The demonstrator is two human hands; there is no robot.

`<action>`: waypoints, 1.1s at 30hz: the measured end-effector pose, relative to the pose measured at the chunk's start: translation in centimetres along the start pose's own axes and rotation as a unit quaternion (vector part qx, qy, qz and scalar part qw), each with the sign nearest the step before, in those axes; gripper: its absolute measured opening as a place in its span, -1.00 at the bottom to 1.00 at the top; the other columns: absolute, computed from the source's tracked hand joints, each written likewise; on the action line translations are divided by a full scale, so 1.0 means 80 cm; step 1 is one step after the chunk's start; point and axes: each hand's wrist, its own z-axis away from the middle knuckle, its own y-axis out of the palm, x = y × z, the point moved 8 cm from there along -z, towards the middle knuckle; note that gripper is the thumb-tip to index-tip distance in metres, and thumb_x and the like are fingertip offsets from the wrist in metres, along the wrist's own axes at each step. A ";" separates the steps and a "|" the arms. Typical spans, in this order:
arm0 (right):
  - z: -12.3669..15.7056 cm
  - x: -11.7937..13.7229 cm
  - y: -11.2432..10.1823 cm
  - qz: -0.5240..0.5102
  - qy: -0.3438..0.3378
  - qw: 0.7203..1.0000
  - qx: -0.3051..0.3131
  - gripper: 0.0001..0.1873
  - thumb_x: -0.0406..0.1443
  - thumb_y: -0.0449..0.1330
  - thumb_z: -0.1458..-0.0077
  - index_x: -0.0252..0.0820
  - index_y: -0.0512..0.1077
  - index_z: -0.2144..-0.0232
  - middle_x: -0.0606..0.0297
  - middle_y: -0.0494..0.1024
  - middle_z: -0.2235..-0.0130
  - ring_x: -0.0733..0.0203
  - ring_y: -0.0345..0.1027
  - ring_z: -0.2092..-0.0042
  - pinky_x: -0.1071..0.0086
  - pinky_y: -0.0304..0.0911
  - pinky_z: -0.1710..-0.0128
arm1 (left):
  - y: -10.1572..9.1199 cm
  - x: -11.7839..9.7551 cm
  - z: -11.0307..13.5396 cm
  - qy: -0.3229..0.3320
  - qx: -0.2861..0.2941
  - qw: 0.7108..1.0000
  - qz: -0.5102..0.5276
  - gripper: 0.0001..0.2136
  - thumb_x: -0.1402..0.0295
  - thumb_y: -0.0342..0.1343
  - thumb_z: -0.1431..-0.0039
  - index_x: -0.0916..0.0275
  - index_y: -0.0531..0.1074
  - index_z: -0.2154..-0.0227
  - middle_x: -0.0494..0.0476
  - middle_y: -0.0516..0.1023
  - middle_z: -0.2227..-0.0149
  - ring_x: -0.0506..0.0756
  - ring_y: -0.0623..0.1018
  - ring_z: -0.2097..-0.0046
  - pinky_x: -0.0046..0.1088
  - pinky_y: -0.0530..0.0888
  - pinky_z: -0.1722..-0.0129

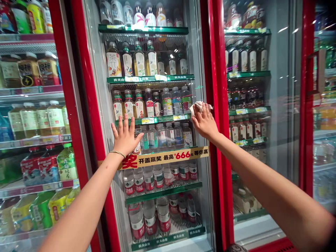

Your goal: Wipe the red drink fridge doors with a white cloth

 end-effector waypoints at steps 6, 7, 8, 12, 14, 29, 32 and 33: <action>0.003 0.114 0.024 -0.038 -0.023 0.998 -0.038 -0.37 0.00 -0.23 -0.44 -0.02 0.13 -0.42 0.33 -0.34 -0.55 -0.13 -0.56 -0.54 -0.28 -0.35 -0.48 | -0.001 -0.003 0.000 -0.004 0.004 1.000 0.016 -0.17 -0.01 0.00 -0.34 0.26 -0.18 -0.48 0.35 -0.37 -0.53 0.38 -0.35 -0.52 0.30 -0.37 -0.40; 0.002 0.147 0.033 -0.038 -0.050 0.998 -0.027 -0.40 0.00 -0.21 -0.43 -0.02 0.26 -0.34 0.35 -0.30 -0.55 -0.12 -0.56 -0.54 -0.27 -0.36 -0.49 | -0.002 -0.002 -0.001 -0.005 0.007 1.000 0.016 -0.17 -0.02 0.00 -0.34 0.26 -0.19 -0.48 0.35 -0.38 -0.53 0.38 -0.35 -0.52 0.31 -0.37 -0.40; 0.003 0.176 0.041 -0.034 -0.071 0.997 -0.013 -0.41 0.01 -0.18 -0.43 -0.07 0.35 -0.27 0.32 -0.26 -0.55 -0.14 -0.55 -0.54 -0.26 -0.37 -0.49 | -0.002 -0.002 -0.001 -0.006 0.010 1.000 0.016 -0.17 -0.02 0.00 -0.34 0.26 -0.19 -0.49 0.35 -0.38 -0.53 0.38 -0.34 -0.53 0.30 -0.37 -0.40; 0.009 0.226 0.051 -0.008 -0.152 0.988 0.022 -0.43 -0.03 -0.16 -0.45 -0.14 0.36 -0.26 0.25 -0.17 -0.54 -0.04 -0.51 -0.54 -0.08 -0.38 -0.53 | -0.006 0.000 0.000 -0.006 0.012 1.000 0.018 -0.17 -0.03 -0.01 -0.34 0.23 -0.20 -0.49 0.32 -0.37 -0.53 0.36 -0.32 -0.53 0.27 -0.35 -0.42; 0.016 0.212 0.047 0.000 -0.205 0.978 0.040 -0.43 -0.04 -0.15 -0.45 -0.11 0.31 -0.31 0.29 -0.18 -0.54 0.03 -0.52 -0.54 -0.03 -0.39 -0.54 | -0.006 -0.001 0.002 -0.011 0.010 1.000 0.027 -0.19 -0.03 -0.02 -0.35 0.22 -0.20 -0.49 0.32 -0.36 -0.53 0.37 -0.31 -0.53 0.28 -0.32 -0.42; 0.056 0.096 0.038 0.004 -0.019 1.000 -0.025 -0.35 -0.08 -0.17 -0.45 0.01 -0.11 -0.50 0.30 -0.44 -0.55 -0.16 -0.60 -0.53 -0.33 -0.27 -0.46 | 0.012 -0.102 0.028 0.091 -0.002 0.993 0.071 -0.24 0.16 -0.02 -0.40 0.11 -0.30 -0.49 0.21 -0.25 -0.54 0.28 -0.25 -0.54 0.22 -0.36 -0.45; 0.058 0.168 0.056 0.002 -0.105 0.994 0.005 -0.41 -0.08 -0.09 -0.43 0.01 0.11 -0.44 0.32 -0.37 -0.55 -0.16 -0.57 -0.53 -0.28 -0.32 -0.49 | 0.016 -0.100 0.035 0.064 -0.001 0.995 0.074 -0.25 0.20 -0.02 -0.39 0.19 -0.25 -0.49 0.25 -0.23 -0.53 0.27 -0.23 -0.54 0.19 -0.32 -0.47; 0.059 0.183 0.058 0.005 -0.125 0.992 0.014 -0.40 -0.09 -0.08 -0.43 -0.01 0.13 -0.43 0.30 -0.34 -0.55 -0.15 -0.55 -0.54 -0.25 -0.33 -0.50 | 0.017 -0.098 0.037 0.052 -0.001 0.996 0.077 -0.26 0.22 -0.02 -0.38 0.22 -0.23 -0.49 0.26 -0.22 -0.53 0.27 -0.22 -0.54 0.19 -0.30 -0.47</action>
